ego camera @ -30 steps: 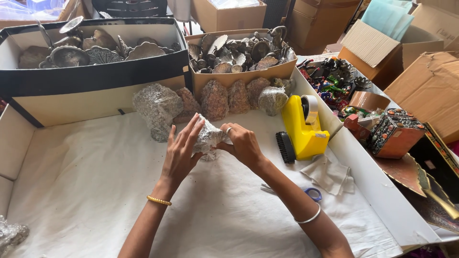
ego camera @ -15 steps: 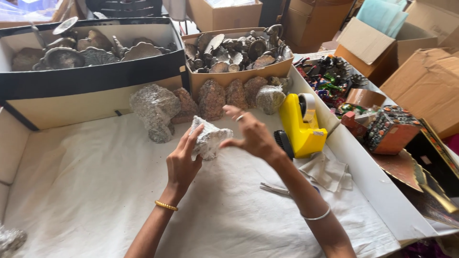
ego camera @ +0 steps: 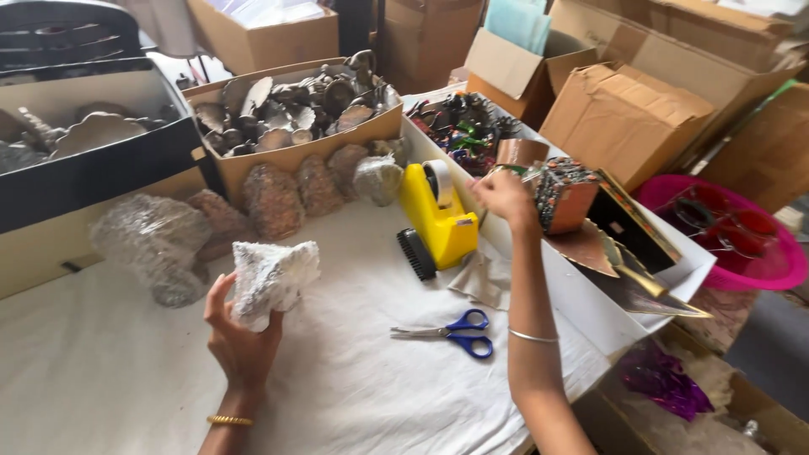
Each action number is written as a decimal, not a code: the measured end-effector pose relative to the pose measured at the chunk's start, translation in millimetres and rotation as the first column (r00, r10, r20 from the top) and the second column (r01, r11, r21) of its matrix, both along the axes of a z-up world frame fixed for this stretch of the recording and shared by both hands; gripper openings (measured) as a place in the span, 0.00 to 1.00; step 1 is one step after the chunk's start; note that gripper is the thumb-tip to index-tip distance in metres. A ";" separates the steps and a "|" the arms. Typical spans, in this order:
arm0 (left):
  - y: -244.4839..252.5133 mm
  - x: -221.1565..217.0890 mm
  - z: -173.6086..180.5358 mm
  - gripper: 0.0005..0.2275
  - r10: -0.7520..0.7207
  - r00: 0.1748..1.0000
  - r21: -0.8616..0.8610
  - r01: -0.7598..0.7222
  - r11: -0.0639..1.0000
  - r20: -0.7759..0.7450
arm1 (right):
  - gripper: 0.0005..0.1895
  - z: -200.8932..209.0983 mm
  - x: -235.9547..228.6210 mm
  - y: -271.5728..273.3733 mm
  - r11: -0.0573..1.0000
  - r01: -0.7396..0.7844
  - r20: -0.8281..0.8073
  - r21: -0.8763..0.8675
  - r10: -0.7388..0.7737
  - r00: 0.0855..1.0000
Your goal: The person wraps a decorative item in bubble wrap and secures it with tape. They then pick up a silver decorative plate and clean it with a brush, wiping the surface and edges.
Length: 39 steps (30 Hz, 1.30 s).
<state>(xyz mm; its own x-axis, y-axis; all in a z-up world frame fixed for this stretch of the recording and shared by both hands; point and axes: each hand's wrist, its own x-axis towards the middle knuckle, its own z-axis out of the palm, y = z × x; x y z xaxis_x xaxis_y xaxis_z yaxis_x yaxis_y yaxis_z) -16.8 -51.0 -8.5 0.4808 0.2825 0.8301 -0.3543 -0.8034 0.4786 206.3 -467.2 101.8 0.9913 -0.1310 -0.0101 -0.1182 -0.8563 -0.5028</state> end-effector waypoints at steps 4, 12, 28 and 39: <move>-2.6 -2.4 1.1 0.39 0.020 0.999 -0.031 -0.021 0.999 -0.043 | 0.26 -33.6 27.4 -12.2 0.992 -0.125 -0.176 0.020 0.126 0.976; 3.5 4.6 -22.6 0.38 0.110 0.988 0.022 -0.108 0.994 -0.112 | 0.24 -44.4 23.2 -8.8 0.966 -0.143 -0.089 0.216 0.165 0.982; 0.6 -4.5 2.8 0.36 0.034 0.998 0.047 -0.032 0.998 -0.048 | 0.25 -37.4 -60.3 -3.5 0.959 -0.064 -0.070 0.275 0.086 0.994; 1.4 -1.9 0.1 0.34 0.022 0.998 0.069 -0.019 0.997 -0.051 | 0.22 -90.6 -47.6 -37.4 0.786 -0.242 0.043 0.569 0.265 0.963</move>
